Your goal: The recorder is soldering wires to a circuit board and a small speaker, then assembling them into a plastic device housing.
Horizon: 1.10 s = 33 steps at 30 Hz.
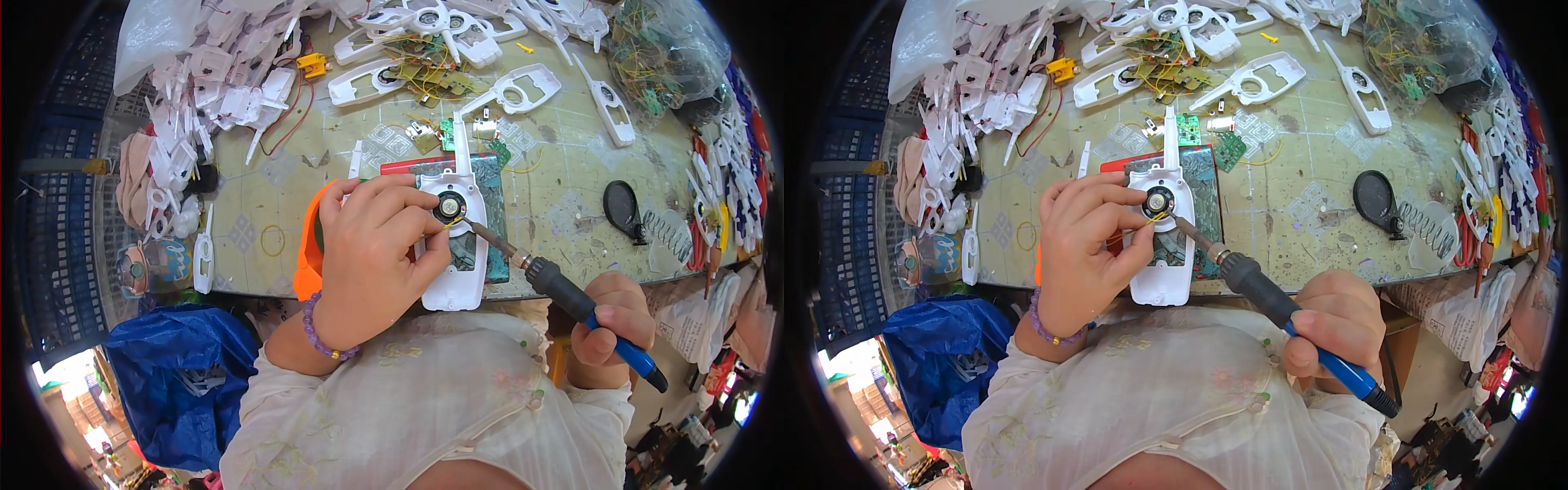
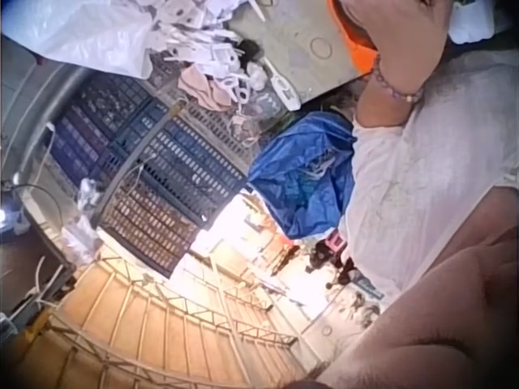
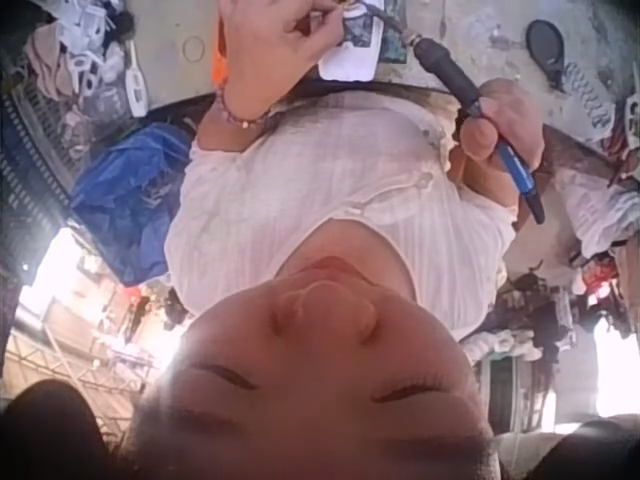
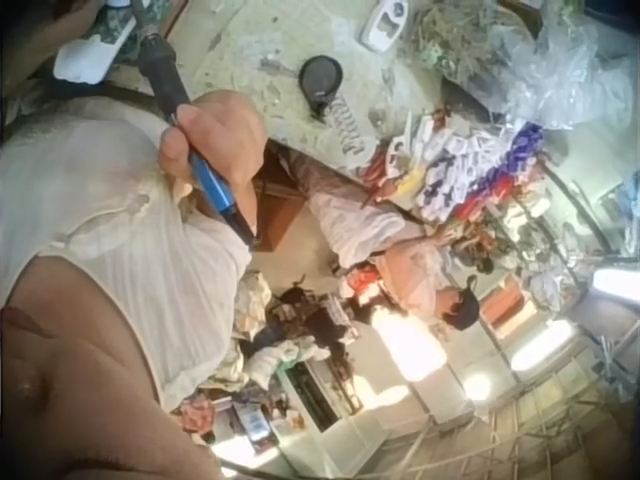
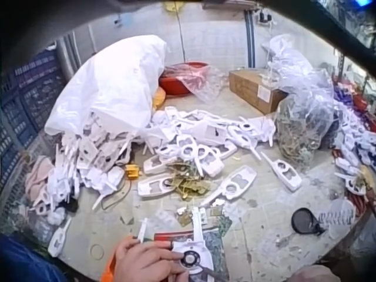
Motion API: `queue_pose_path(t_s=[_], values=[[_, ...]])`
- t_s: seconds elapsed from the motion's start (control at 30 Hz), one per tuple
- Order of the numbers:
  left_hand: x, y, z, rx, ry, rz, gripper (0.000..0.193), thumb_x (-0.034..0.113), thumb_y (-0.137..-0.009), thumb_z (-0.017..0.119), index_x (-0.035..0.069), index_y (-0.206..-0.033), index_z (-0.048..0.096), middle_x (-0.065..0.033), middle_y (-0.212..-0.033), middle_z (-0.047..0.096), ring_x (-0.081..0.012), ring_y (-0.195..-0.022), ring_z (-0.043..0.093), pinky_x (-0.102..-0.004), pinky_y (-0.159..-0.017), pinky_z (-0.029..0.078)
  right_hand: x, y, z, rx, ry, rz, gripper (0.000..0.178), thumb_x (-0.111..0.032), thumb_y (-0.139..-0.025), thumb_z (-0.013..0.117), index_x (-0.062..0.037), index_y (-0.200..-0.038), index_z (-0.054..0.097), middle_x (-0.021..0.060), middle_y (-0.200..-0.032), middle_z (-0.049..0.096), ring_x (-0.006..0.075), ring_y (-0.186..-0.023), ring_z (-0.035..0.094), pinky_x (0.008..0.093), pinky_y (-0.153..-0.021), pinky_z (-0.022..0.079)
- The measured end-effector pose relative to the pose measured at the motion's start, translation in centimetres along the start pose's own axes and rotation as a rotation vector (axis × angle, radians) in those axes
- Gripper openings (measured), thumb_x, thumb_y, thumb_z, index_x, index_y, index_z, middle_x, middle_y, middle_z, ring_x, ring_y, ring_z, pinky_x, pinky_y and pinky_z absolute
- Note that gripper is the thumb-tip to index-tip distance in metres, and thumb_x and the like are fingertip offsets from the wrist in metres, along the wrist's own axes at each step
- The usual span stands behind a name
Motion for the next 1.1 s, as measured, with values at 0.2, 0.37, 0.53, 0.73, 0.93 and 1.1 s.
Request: queue_pose_path(t_s=[0.2, 0.37, 0.53, 0.73, 0.93, 1.1], values=[[0.1, -0.2, 0.0, 0.001, -0.007, 0.009, 0.010, 0.008, -0.067, 0.071, 0.010, -0.069, 0.061, -0.0001, -0.086, 0.064, -0.0211, -0.098, 0.060, -0.0442, -0.088, 0.035, -0.2, 0.0, -0.2, 0.013, 0.007, 0.033, 0.031, -0.036, -0.096, 0.052, -0.0054, -0.096, 0.046, 0.0051, -0.062, 0.049, 0.0160, -0.046, 0.046, 0.0282, -0.042, 0.038], [0.2, -0.1, 0.0, 0.006, -0.006, 0.019, 0.011, 0.008, -0.067, 0.071, 0.009, -0.068, 0.060, 0.0006, -0.085, 0.062, -0.0206, -0.096, 0.059, -0.0441, -0.087, 0.035, -0.3, -0.1, -0.1, 0.008, 0.018, 0.027, 0.031, -0.036, -0.096, 0.052, -0.0051, -0.095, 0.046, 0.0056, -0.061, 0.049, 0.0162, -0.046, 0.046, 0.0286, -0.042, 0.038], [0.2, -0.1, -0.1, 0.006, -0.026, 0.028, 0.011, 0.008, -0.067, 0.071, 0.009, -0.068, 0.059, 0.0003, -0.085, 0.061, -0.0203, -0.096, 0.058, -0.0443, -0.087, 0.035, -0.2, -0.1, 0.0, 0.012, 0.017, 0.015, 0.030, -0.034, -0.096, 0.053, -0.0041, -0.094, 0.047, 0.0059, -0.060, 0.049, 0.0164, -0.045, 0.046, 0.0287, -0.041, 0.039], [0.4, -0.2, -0.1, -0.008, -0.048, 0.030, 0.012, 0.008, -0.066, 0.072, 0.009, -0.069, 0.061, -0.0005, -0.086, 0.062, -0.0214, -0.096, 0.059, -0.0428, -0.087, 0.035, -0.4, -0.3, -0.1, 0.008, 0.009, 0.042, 0.029, -0.032, -0.095, 0.054, -0.0032, -0.092, 0.049, 0.0057, -0.059, 0.050, 0.0162, -0.044, 0.045, 0.0285, -0.042, 0.038], [0.4, -0.2, -0.1, -0.023, -0.058, 0.020, 0.012, 0.007, -0.066, 0.072, 0.009, -0.071, 0.062, -0.0010, -0.087, 0.062, -0.0211, -0.093, 0.060, -0.0411, -0.087, 0.035, -0.8, -0.8, 0.1, 0.021, 0.021, 0.106, 0.029, -0.031, -0.094, 0.056, -0.0035, -0.092, 0.050, 0.0047, -0.058, 0.048, 0.0152, -0.044, 0.042, 0.0288, -0.042, 0.034], [0.4, -0.3, -0.2, -0.025, -0.048, 0.031, 0.011, 0.007, -0.066, 0.072, 0.009, -0.071, 0.062, -0.0006, -0.087, 0.062, -0.0201, -0.091, 0.060, -0.0411, -0.086, 0.035, -0.3, 1.9, -0.4, 0.275, 0.023, 0.030, 0.027, -0.032, -0.097, 0.051, -0.0049, -0.095, 0.046, 0.0028, -0.060, 0.047, 0.0156, -0.044, 0.044, 0.0289, -0.040, 0.036]])
Point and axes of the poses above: each hand's wrist, its own y-axis away from the middle knuckle, its own z-axis out of the palm, x = y × z, the point moved 1 cm from there along -y, towards the middle knuckle
